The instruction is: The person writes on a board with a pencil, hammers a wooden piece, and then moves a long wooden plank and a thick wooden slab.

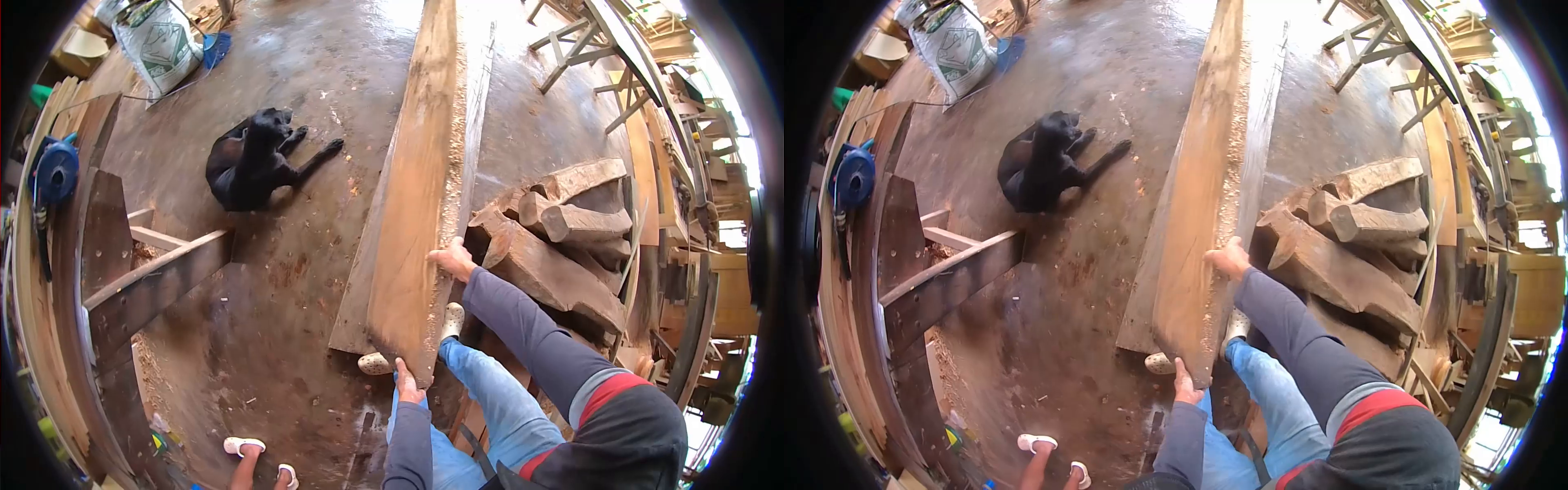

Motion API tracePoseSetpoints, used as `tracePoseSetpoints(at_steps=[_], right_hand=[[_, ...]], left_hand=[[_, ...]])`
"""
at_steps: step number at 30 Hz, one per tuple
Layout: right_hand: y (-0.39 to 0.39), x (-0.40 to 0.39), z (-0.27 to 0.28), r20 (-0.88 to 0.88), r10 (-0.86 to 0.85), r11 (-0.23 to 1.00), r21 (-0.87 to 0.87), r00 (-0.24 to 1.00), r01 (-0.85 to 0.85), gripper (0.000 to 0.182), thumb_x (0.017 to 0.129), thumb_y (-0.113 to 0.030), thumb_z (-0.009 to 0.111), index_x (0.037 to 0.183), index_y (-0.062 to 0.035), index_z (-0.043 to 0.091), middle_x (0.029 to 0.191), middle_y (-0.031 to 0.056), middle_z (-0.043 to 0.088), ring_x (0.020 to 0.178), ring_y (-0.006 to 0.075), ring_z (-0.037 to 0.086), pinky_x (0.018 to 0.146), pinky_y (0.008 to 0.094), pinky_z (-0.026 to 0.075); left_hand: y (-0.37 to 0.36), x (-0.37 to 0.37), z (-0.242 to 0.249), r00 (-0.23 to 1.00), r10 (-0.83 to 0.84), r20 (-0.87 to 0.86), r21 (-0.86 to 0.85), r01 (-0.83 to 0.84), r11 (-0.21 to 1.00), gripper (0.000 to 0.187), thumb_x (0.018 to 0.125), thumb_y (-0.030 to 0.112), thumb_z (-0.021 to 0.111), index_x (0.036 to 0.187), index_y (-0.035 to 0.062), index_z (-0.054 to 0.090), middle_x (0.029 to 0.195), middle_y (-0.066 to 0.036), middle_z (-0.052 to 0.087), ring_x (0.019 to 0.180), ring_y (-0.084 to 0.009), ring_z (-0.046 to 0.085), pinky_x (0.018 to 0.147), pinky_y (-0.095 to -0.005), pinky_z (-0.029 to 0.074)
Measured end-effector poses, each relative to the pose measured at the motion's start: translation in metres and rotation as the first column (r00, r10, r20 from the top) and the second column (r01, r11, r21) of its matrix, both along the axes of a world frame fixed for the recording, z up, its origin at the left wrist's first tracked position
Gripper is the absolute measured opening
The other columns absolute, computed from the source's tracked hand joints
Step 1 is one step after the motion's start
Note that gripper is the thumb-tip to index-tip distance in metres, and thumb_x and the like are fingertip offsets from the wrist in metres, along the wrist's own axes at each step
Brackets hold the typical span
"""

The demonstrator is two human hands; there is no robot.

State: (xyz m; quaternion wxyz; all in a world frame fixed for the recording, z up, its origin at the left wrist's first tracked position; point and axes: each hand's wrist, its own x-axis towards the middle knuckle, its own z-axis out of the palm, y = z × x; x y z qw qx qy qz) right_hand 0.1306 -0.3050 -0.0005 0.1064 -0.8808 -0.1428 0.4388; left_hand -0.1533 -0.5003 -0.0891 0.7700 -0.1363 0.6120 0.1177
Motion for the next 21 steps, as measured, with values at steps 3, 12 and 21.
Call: tracePoseSetpoints(at_steps=[3,12,21], right_hand=[[-0.034,0.024,-0.013,-0.013,-0.109,0.994,0.011,0.994,0.110,0.091,0.068,-0.038,0.077,0.129,0.0099,0.029,0.128,0.0287,0.048,0.119,0.0366,0.050,0.099,0.0406,0.042],[-0.147,0.102,-0.066,-0.300,-0.309,0.882,0.265,0.902,0.391,0.061,0.070,-0.016,0.077,0.116,0.0085,0.046,0.103,0.0159,0.061,0.091,0.0215,0.059,0.079,0.0382,0.048],[-0.178,0.086,-0.171,-0.426,-0.263,0.829,0.359,0.866,0.428,0.073,0.074,-0.025,0.076,0.132,0.0039,0.041,0.121,0.0163,0.056,0.106,0.0224,0.056,0.092,0.0347,0.045]], left_hand=[[-0.030,0.022,-0.001,0.994,0.042,0.101,-0.055,-0.036,0.998,0.064,0.083,0.068,0.050,0.120,0.0160,0.050,0.105,-0.006,0.063,0.089,-0.0278,0.060,0.067,-0.0486,0.049],[-0.112,0.114,-0.008,0.993,0.086,-0.084,-0.058,-0.091,0.994,0.087,0.083,0.069,0.048,0.140,0.0048,0.034,0.141,-0.009,0.041,0.122,-0.0283,0.046,0.098,-0.0449,0.041],[-0.125,0.083,-0.097,0.993,0.115,-0.033,0.301,-0.100,0.948,0.087,0.086,0.071,0.038,0.143,0.0056,0.028,0.148,-0.007,0.031,0.132,-0.0247,0.033,0.110,-0.0380,0.027]])
